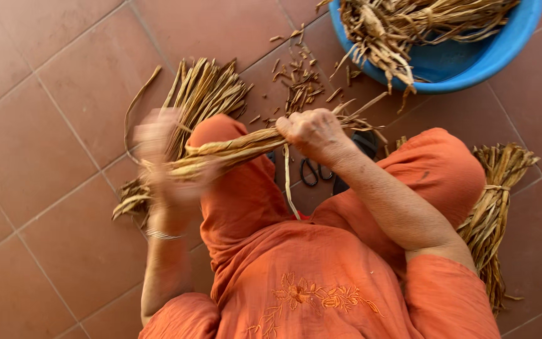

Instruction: The person sits on a tiled floor and processes bundles of dried plant stalks. They use scissors to trim the stalks and separate the material, placing the processed pieces into a blue basin.

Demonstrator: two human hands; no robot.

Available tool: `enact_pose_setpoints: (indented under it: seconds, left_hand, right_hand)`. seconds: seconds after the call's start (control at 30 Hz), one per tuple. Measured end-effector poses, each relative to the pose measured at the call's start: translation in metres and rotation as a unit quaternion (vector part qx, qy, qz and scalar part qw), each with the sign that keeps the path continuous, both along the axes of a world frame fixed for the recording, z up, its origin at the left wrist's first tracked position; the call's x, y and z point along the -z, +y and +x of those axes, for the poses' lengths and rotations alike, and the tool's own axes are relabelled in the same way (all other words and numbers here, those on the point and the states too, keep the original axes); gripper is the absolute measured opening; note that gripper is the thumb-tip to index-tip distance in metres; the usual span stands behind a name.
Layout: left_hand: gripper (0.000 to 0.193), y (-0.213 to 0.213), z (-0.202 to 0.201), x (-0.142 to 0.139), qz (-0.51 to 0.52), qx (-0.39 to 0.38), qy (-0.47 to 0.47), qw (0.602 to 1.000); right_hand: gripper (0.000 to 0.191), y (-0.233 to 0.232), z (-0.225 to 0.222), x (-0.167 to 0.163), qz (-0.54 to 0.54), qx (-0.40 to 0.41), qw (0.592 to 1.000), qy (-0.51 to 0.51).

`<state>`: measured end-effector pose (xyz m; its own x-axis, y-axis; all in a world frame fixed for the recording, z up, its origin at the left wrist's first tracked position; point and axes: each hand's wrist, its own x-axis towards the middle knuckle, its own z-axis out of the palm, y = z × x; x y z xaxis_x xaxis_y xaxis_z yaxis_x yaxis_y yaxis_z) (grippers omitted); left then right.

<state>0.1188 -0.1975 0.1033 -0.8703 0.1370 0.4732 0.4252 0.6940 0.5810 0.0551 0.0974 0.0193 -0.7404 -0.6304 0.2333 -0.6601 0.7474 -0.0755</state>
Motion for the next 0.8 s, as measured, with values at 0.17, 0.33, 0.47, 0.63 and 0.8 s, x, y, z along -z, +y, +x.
enact_pose_setpoints:
  seconds: [0.17,0.33,0.47,0.63,0.8]
  left_hand:
    - [0.108,0.108,-0.047,0.047,-0.207,0.166,-0.090,0.960]
    - [0.082,0.108,-0.078,0.088,-0.091,0.172,-0.287,0.938]
    - [0.036,0.098,-0.087,0.105,0.056,0.228,-0.308,0.922]
    - [0.031,0.079,-0.102,0.111,0.300,0.207,-0.457,0.811]
    - [0.035,0.057,-0.112,0.108,0.393,0.138,-0.487,0.768]
  right_hand:
    - [0.013,0.003,-0.006,0.016,-0.042,-0.005,0.998,0.050]
    - [0.028,0.037,-0.043,0.033,-0.013,0.052,0.996,0.072]
    - [0.025,0.083,-0.067,0.040,-0.068,0.130,0.983,0.108]
    - [0.033,0.116,-0.059,0.059,-0.220,0.281,0.934,-0.003]
    - [0.021,0.061,-0.022,0.120,-0.228,0.344,0.868,-0.276]
